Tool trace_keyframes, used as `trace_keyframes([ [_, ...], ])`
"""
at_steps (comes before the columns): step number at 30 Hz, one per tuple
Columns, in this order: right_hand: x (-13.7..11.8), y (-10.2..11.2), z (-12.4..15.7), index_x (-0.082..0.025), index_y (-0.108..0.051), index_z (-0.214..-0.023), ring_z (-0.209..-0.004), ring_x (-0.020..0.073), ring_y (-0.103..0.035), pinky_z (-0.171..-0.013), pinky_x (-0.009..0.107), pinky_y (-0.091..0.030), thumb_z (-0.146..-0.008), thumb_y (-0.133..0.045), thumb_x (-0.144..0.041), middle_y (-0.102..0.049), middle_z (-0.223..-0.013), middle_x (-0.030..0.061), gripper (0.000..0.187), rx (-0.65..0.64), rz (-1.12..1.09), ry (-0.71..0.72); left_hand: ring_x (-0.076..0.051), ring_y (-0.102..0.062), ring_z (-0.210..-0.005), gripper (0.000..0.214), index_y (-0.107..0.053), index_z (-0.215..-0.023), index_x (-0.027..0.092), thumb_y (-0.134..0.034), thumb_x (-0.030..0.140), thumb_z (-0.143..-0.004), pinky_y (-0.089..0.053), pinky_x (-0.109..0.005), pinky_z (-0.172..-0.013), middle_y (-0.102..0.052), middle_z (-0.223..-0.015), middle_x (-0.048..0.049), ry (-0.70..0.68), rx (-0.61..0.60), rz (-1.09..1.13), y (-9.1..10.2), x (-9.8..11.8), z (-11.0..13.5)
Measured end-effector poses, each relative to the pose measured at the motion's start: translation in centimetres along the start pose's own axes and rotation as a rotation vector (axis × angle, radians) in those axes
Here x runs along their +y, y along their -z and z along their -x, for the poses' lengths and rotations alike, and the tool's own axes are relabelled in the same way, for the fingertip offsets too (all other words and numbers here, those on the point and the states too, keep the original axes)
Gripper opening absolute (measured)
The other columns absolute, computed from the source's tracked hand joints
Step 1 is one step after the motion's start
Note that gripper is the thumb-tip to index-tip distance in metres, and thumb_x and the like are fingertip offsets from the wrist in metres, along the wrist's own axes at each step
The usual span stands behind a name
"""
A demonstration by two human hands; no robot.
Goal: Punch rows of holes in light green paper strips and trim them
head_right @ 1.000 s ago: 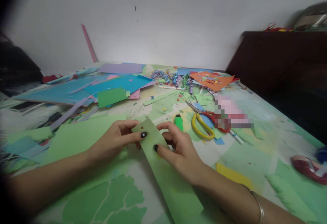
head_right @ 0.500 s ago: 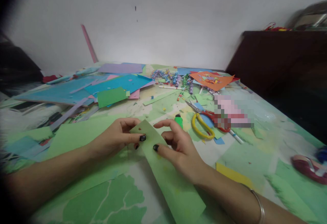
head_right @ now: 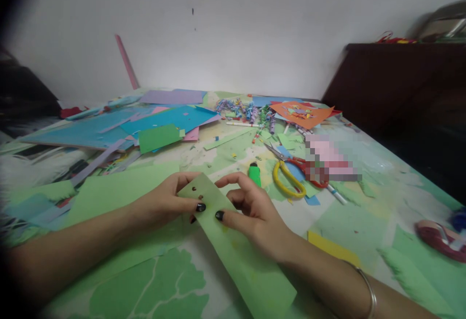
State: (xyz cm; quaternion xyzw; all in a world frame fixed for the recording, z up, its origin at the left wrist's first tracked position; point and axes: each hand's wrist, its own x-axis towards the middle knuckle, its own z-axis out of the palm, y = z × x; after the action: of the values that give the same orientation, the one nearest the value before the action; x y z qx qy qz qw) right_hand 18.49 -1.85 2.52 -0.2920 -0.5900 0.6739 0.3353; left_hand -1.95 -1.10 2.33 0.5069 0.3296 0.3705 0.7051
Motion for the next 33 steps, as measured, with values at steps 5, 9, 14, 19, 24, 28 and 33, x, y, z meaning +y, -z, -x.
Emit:
trace_keyframes([
  [5,0.09,0.09,0.05,-0.023,-0.047,-0.114,-0.070,0.0151,-0.063,-0.055,0.022,-0.045,-0.083,-0.066,-0.026,-0.063,-0.078,0.0003,0.036,-0.002,0.016,-0.028,-0.008,-0.054,-0.054,0.019,-0.066,-0.083,0.013,-0.075,0.021,-0.067,-0.042,-0.018,-0.046,-0.062,-0.066,-0.0009,0.055,-0.069,0.107,-0.04,-0.29,0.01],
  [9,0.07,0.10,0.00,-0.023,-0.047,-0.113,-0.070,0.0150,-0.064,-0.056,0.023,-0.046,-0.082,-0.067,-0.027,-0.067,-0.084,0.0029,0.037,0.015,-0.004,-0.024,-0.007,-0.055,-0.055,0.021,-0.067,-0.085,0.013,-0.076,0.019,-0.068,-0.042,-0.016,-0.048,-0.061,-0.068,-0.0005,0.068,-0.047,0.201,-0.19,-0.30,0.12],
  [14,0.05,-0.07,-0.05,-0.022,-0.051,-0.107,-0.067,0.0126,-0.062,-0.056,0.021,-0.044,-0.081,-0.068,-0.025,-0.066,-0.081,0.0015,0.031,0.057,0.025,0.041,-0.007,-0.057,-0.056,0.027,-0.064,-0.087,0.014,-0.079,0.018,-0.064,-0.045,-0.016,-0.049,-0.062,-0.071,0.0007,0.060,0.036,0.256,-0.28,-0.39,0.11],
  [19,0.09,-0.07,-0.02,-0.023,-0.052,-0.107,-0.068,0.0112,-0.061,-0.057,0.020,-0.045,-0.083,-0.066,-0.024,-0.066,-0.080,-0.0003,0.027,0.062,0.004,0.082,-0.007,-0.058,-0.056,0.030,-0.062,-0.089,0.014,-0.080,0.018,-0.065,-0.045,-0.017,-0.048,-0.063,-0.073,0.0017,0.021,0.111,0.230,-0.20,-0.47,-0.10],
  [24,0.16,-0.10,0.01,-0.024,-0.052,-0.108,-0.072,0.0099,-0.061,-0.060,0.020,-0.044,-0.086,-0.063,-0.021,-0.065,-0.080,-0.0020,0.025,0.059,0.044,0.118,-0.007,-0.056,-0.055,0.026,-0.064,-0.083,0.013,-0.081,0.020,-0.064,-0.044,-0.017,-0.049,-0.061,-0.069,0.0021,0.004,0.175,0.159,-0.35,-0.22,-0.24],
  [28,0.29,-0.11,0.03,-0.024,-0.052,-0.108,-0.071,0.0084,-0.060,-0.060,0.018,-0.044,-0.087,-0.062,-0.020,-0.066,-0.081,-0.0022,0.024,0.057,0.035,0.134,-0.006,-0.055,-0.056,0.023,-0.067,-0.079,0.011,-0.081,0.023,-0.065,-0.043,-0.016,-0.049,-0.062,-0.067,0.0008,-0.031,0.186,0.050,-0.25,-0.24,-0.31],
  [33,0.28,-0.08,0.05,-0.023,-0.051,-0.108,-0.073,0.0076,-0.062,-0.062,0.017,-0.045,-0.087,-0.062,-0.019,-0.069,-0.084,-0.0017,0.024,0.041,0.030,0.152,-0.007,-0.055,-0.054,0.019,-0.070,-0.080,0.011,-0.078,0.024,-0.070,-0.046,-0.017,-0.050,-0.064,-0.066,-0.0001,-0.074,0.143,-0.046,0.11,-0.46,-0.35],
])
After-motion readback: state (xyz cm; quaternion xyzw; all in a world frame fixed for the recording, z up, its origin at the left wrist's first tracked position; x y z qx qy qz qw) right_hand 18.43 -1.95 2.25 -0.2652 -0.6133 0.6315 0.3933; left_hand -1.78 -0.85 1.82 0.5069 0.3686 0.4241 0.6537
